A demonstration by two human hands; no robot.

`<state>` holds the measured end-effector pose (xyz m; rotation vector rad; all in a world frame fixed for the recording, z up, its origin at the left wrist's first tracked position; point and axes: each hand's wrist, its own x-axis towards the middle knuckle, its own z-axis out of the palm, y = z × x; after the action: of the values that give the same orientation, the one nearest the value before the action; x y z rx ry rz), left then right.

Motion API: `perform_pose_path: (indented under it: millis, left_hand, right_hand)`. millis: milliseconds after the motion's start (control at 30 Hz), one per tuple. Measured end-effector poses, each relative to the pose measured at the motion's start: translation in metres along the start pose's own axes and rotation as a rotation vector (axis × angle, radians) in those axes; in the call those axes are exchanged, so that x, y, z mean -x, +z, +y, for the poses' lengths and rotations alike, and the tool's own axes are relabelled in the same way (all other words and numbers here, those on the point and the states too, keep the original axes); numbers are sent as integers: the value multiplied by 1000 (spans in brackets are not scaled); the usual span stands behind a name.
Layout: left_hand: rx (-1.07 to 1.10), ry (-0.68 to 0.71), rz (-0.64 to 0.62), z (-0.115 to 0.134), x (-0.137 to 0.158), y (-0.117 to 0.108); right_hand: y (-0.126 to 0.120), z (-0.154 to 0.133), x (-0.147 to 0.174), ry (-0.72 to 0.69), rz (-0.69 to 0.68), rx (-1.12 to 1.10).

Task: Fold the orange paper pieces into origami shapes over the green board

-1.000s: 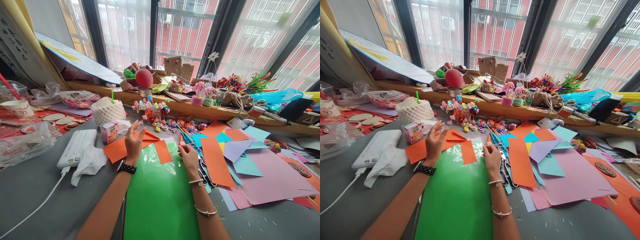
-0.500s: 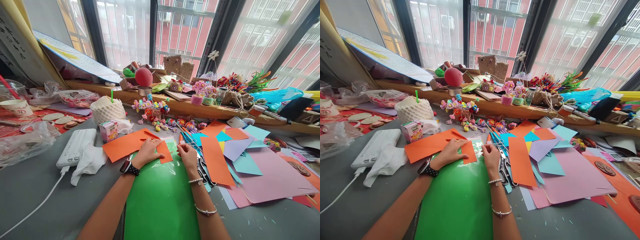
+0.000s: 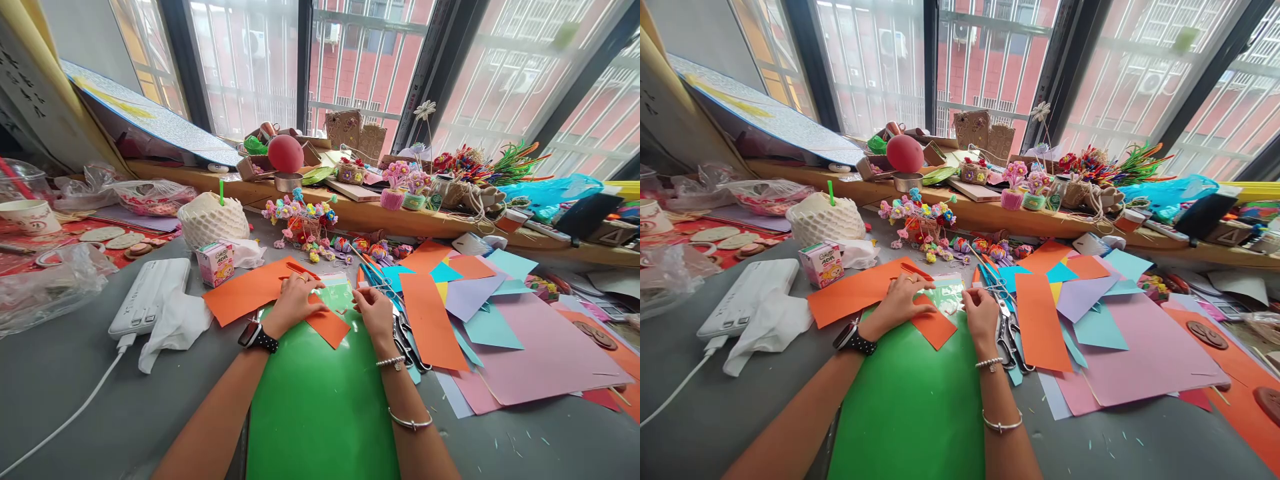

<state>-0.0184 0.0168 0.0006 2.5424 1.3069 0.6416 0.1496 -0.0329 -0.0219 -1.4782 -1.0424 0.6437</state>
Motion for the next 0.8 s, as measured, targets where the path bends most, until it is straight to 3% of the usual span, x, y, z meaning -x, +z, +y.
perform_pose_path:
  millis: [133, 267, 433, 567, 700, 800]
  left_hand:
    - [48, 32, -116, -4, 1, 4]
    - [177, 24, -145, -3, -1, 1]
    - [543, -95, 23, 0, -4, -8]
    - [721, -208, 105, -3, -6, -8]
    - [981, -343, 199, -4, -8, -4]
    - [1248, -469, 47, 2, -7, -5]
  right_hand:
    - [0, 1, 0, -14, -9, -9]
    - [1, 1, -1, -36, -53, -43]
    - [2, -3, -1, -57, -193, -103]
    - [1, -6, 1, 20, -272, -113]
    - [2, -3, 2, 81, -167, -228]
    - [3, -3, 1, 74, -83, -309]
